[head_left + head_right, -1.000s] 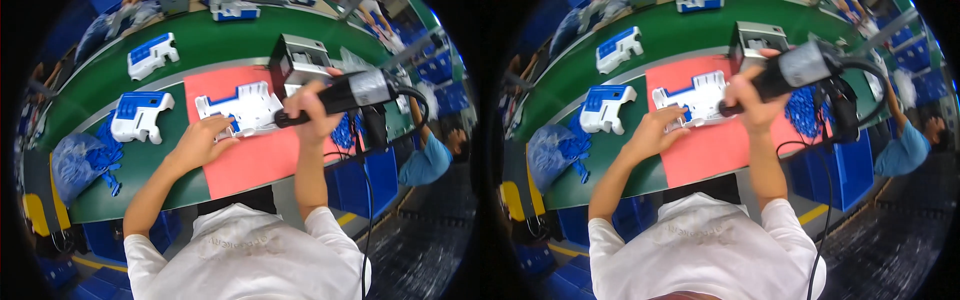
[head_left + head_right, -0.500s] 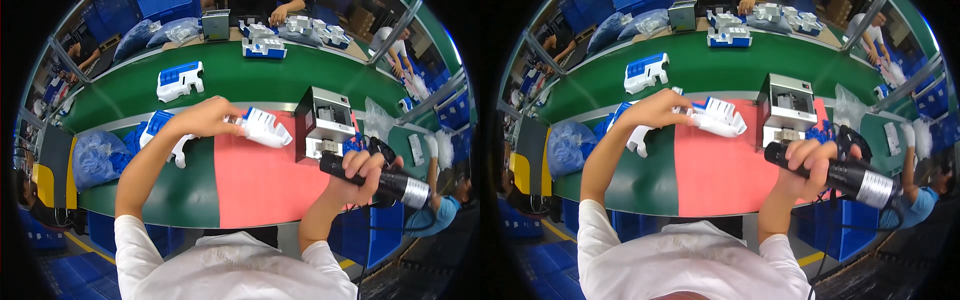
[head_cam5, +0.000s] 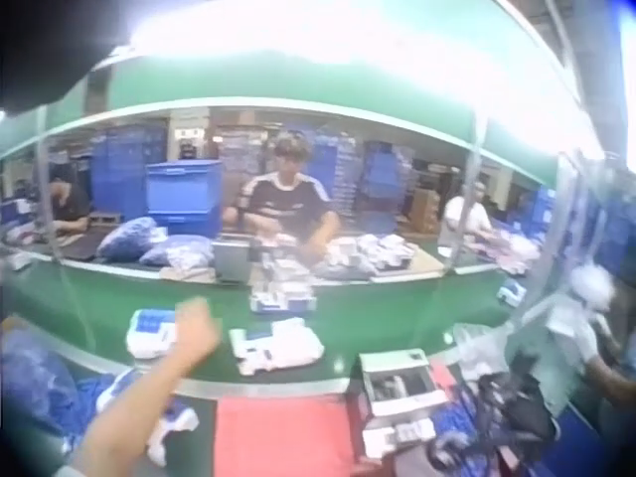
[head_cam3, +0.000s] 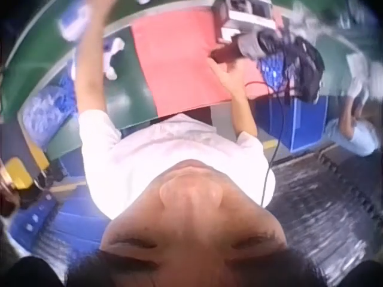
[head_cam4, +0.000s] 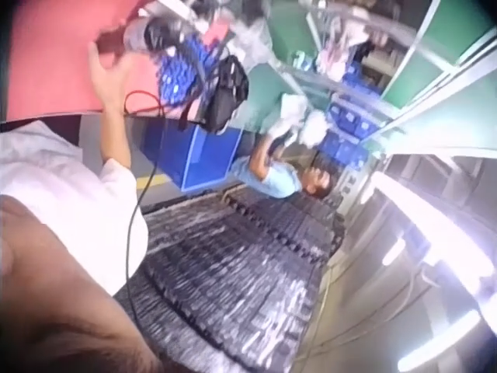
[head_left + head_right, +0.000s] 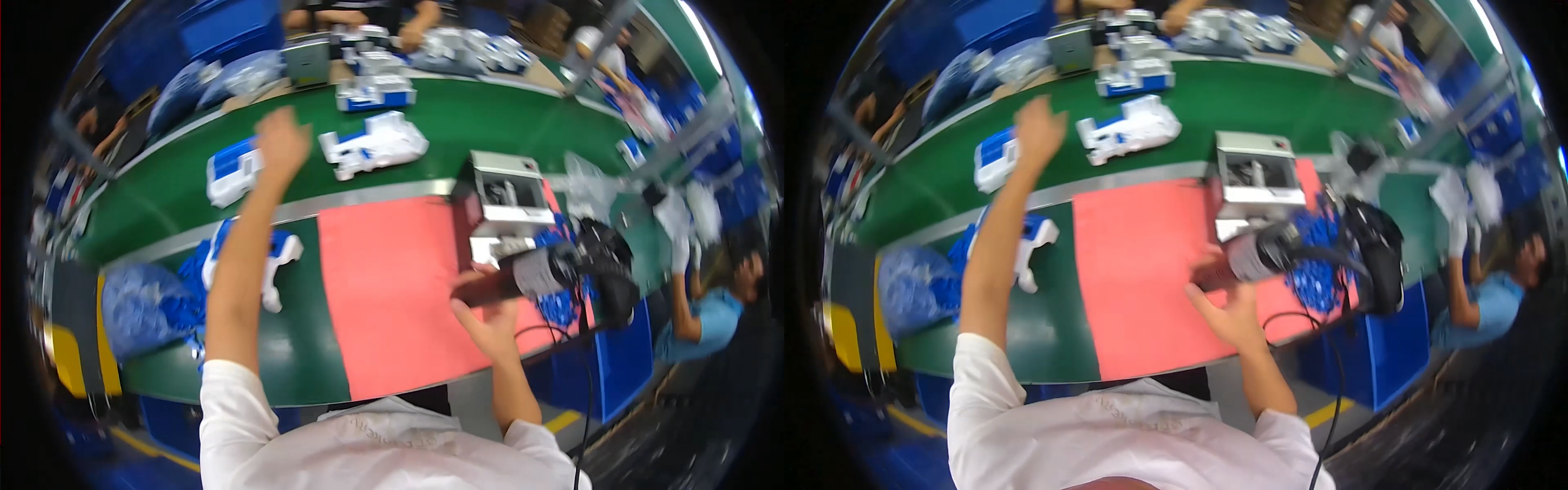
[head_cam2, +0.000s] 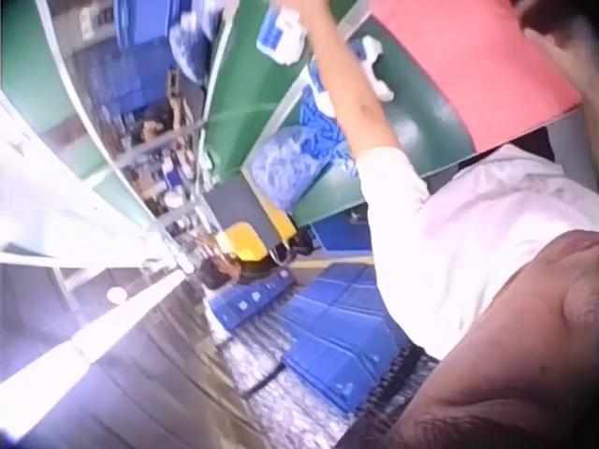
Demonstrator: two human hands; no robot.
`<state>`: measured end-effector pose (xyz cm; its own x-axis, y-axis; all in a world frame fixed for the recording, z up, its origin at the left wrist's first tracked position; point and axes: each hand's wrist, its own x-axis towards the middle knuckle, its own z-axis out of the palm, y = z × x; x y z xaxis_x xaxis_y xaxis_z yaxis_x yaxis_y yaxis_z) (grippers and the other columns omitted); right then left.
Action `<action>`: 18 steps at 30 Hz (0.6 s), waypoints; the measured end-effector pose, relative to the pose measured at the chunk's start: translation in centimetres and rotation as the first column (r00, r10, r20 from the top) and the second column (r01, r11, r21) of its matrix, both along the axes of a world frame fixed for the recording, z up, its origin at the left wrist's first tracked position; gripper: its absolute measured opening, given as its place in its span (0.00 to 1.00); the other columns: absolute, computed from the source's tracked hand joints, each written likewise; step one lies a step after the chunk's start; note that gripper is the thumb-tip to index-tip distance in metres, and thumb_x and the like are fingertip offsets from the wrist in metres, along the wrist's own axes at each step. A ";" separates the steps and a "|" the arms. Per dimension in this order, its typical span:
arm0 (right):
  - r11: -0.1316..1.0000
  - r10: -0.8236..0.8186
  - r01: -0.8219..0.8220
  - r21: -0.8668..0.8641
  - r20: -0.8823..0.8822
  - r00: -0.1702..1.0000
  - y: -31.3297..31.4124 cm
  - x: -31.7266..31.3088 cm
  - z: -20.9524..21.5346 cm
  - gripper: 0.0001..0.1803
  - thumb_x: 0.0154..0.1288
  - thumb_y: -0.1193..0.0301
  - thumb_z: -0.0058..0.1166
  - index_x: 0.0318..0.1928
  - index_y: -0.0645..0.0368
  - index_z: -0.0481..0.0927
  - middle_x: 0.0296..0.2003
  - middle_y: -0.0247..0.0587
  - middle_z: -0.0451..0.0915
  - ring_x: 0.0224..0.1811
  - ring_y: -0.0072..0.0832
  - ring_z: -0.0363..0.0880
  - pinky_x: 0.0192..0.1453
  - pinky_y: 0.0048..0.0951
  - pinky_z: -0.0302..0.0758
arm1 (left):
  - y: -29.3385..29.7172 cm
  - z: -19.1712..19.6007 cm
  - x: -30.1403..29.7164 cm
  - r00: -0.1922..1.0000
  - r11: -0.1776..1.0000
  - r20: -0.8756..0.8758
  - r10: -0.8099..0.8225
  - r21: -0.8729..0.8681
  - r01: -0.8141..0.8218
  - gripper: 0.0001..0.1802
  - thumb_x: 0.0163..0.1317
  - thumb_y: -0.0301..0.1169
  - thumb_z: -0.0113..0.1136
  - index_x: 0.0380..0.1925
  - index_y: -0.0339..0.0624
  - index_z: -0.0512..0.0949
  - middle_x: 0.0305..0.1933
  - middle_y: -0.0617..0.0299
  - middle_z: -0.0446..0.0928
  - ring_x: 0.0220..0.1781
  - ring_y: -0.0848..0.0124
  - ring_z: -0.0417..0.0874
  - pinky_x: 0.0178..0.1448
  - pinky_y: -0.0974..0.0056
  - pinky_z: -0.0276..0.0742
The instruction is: Assembling plastic device housings by inserting internal components and securing them with screws using an electric screwdriver.
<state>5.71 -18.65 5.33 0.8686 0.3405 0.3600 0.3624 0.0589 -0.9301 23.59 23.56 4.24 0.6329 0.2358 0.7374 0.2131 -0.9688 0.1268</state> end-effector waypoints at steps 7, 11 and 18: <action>0.883 -0.449 0.467 -0.036 0.219 0.866 -5.0 2.1 -0.7 0.34 0.54 0.87 0.46 0.65 0.67 0.64 0.51 0.46 0.75 0.52 0.31 0.77 0.56 0.34 0.75 | 10.9 -2.6 2.2 0.476 0.821 -0.793 0.381 0.053 -0.569 0.37 0.62 0.43 0.53 0.68 0.39 0.58 0.68 0.26 0.58 0.69 0.24 0.55 0.57 0.17 0.56; 0.456 -0.526 0.727 -0.513 0.504 0.685 -11.4 7.0 -1.6 0.18 0.55 0.82 0.55 0.48 0.62 0.78 0.38 0.50 0.79 0.40 0.44 0.80 0.44 0.36 0.77 | 19.0 -2.9 1.5 0.755 0.902 -0.559 0.343 -0.028 -0.430 0.20 0.65 0.34 0.46 0.52 0.33 0.64 0.53 0.35 0.77 0.57 0.35 0.77 0.56 0.29 0.70; 0.186 -0.411 0.544 -0.818 0.438 0.799 -13.8 9.6 -3.3 0.05 0.57 0.75 0.58 0.32 0.63 0.82 0.33 0.56 0.82 0.38 0.53 0.82 0.44 0.49 0.78 | 12.6 10.2 -8.9 0.964 0.899 -0.088 -0.251 -0.390 0.198 0.32 0.56 0.27 0.54 0.63 0.37 0.62 0.47 0.45 0.79 0.47 0.51 0.81 0.53 0.54 0.76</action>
